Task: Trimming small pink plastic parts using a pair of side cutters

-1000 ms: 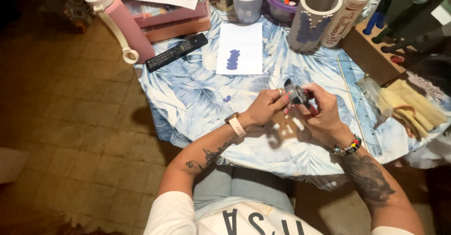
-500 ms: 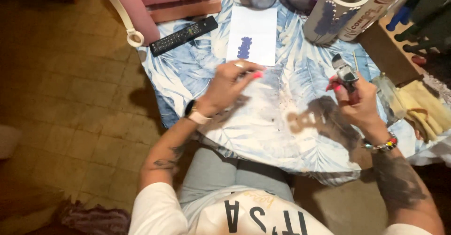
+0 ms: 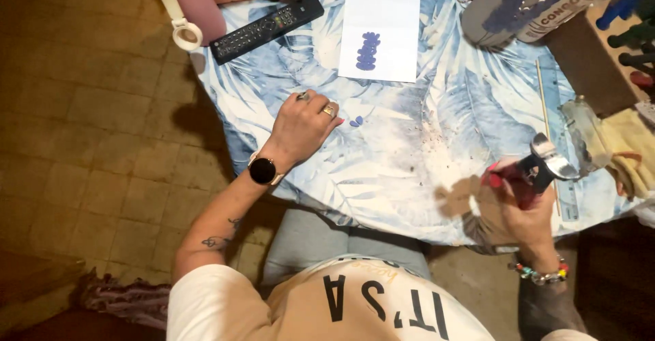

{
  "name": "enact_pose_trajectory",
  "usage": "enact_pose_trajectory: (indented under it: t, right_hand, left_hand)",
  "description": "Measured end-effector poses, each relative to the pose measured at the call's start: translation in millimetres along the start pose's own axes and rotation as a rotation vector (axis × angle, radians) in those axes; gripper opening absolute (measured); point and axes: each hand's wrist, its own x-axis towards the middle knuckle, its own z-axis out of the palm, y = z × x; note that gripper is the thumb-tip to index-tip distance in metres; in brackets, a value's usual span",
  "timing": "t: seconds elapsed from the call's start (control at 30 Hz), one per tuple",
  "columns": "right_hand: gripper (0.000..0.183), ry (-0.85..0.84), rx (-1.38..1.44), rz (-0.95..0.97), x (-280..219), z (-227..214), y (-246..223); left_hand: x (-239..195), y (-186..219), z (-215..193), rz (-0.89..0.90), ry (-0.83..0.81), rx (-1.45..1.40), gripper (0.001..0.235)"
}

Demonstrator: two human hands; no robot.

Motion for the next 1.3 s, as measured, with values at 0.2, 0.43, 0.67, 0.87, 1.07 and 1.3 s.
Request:
enact_pose_trajectory:
  t: [0.2, 0.43, 0.67, 0.87, 1.07, 1.3]
  right_hand:
    - [0.016, 0.057, 0.139, 0.050, -5, 16, -9]
    - [0.019, 0.110, 0.109, 0.054, -1, 8, -3]
    - [0.028, 0.129, 0.098, 0.081, -4, 11, -6]
    - [0.027, 0.146, -0.009, 0.146, -10, -2, -1]
    - [0.039, 0.113, -0.612, 0.116, 11, -27, -9]
    - [0.051, 0.211, -1.445, -0.115, 45, -62, 15]
  left_hand:
    - [9, 0, 8, 0.105, 0.040, 0.034, 0.005]
    - [20, 5, -13, 0.095, -0.008, -0.062, 0.018]
    - [24, 23, -18, 0.162, 0.014, -0.182, 0.015]
    - [11, 23, -25, 0.114, 0.001, -0.198, 0.024]
    - [5, 23, -34, 0.020, 0.099, -0.210, 0.003]
    - [-8, 28, -28, -0.096, 0.080, -0.330, 0.011]
